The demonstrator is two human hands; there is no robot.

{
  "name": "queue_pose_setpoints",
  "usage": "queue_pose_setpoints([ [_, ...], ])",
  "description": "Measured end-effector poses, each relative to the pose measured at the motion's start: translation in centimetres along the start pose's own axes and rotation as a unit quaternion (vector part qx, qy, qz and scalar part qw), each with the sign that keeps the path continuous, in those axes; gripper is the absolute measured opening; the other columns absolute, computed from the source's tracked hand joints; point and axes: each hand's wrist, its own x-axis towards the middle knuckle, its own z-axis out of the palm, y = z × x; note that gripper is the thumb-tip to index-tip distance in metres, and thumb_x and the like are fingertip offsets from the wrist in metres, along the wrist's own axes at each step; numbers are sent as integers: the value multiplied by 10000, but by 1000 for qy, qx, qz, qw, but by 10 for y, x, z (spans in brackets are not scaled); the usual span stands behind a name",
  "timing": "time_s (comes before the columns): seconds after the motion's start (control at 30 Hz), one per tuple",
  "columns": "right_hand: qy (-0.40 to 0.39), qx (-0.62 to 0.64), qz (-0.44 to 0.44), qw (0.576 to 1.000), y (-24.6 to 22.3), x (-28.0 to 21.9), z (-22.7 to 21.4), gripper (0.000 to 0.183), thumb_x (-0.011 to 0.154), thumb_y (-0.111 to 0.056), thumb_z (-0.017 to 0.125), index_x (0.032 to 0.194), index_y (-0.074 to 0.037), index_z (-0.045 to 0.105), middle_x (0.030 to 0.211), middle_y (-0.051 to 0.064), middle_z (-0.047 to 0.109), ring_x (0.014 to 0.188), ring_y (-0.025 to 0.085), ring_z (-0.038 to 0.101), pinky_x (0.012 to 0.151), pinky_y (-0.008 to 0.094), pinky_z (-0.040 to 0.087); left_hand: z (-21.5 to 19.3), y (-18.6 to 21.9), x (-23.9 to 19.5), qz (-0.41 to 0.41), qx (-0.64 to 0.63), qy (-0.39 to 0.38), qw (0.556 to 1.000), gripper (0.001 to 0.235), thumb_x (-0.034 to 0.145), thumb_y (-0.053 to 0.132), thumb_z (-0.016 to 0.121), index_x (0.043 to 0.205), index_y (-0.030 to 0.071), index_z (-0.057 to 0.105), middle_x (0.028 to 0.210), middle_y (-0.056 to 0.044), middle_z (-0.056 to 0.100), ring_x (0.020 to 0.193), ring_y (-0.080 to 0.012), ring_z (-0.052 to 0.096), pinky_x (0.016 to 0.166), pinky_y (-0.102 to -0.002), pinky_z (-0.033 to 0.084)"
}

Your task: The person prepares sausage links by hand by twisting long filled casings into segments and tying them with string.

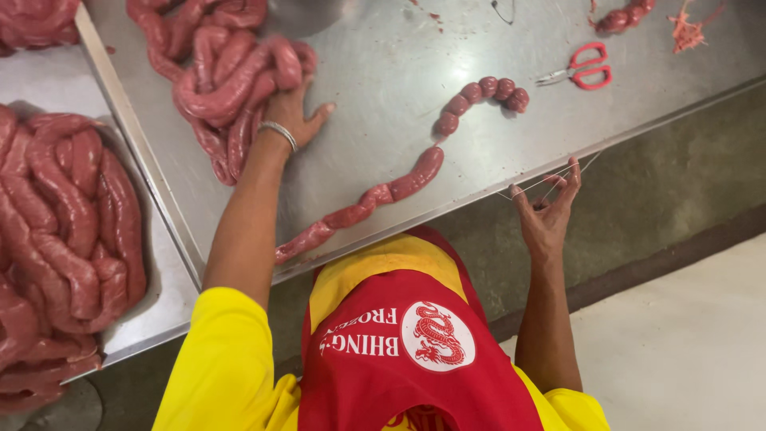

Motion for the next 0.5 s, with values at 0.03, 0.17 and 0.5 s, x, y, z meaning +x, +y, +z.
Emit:
queue_pose_setpoints([
  [0.03,-1,-24,-22,999,4,0,-6,1045,889,-128,876,1661,-93,173,1620,196,290,1232,220,482,713,269,545,0,3,9,21,-20,40,999,816,938,600,636,1441,-26,494,1380,-302,572,1280,-462,541,1096,-478,415],
  [0.17,-12,-36,104,994,21,6,-22,1080,852,-213,872,1670,-99,177,1388,196,469,1231,218,506,714,276,530,16,48,13,-119,64,-18,991,832,917,670,582,1403,-4,526,1400,-253,586,1319,-424,543,1132,-493,419],
  [0.5,-289,-425,135,847,8,162,18,1066,698,-459,886,1567,-170,340,1387,299,465,1109,477,631,903,533,548,154,185,-62,-57,139,-79,985,514,956,436,677,1258,46,535,1294,-203,593,1255,-399,566,1022,-536,458],
])
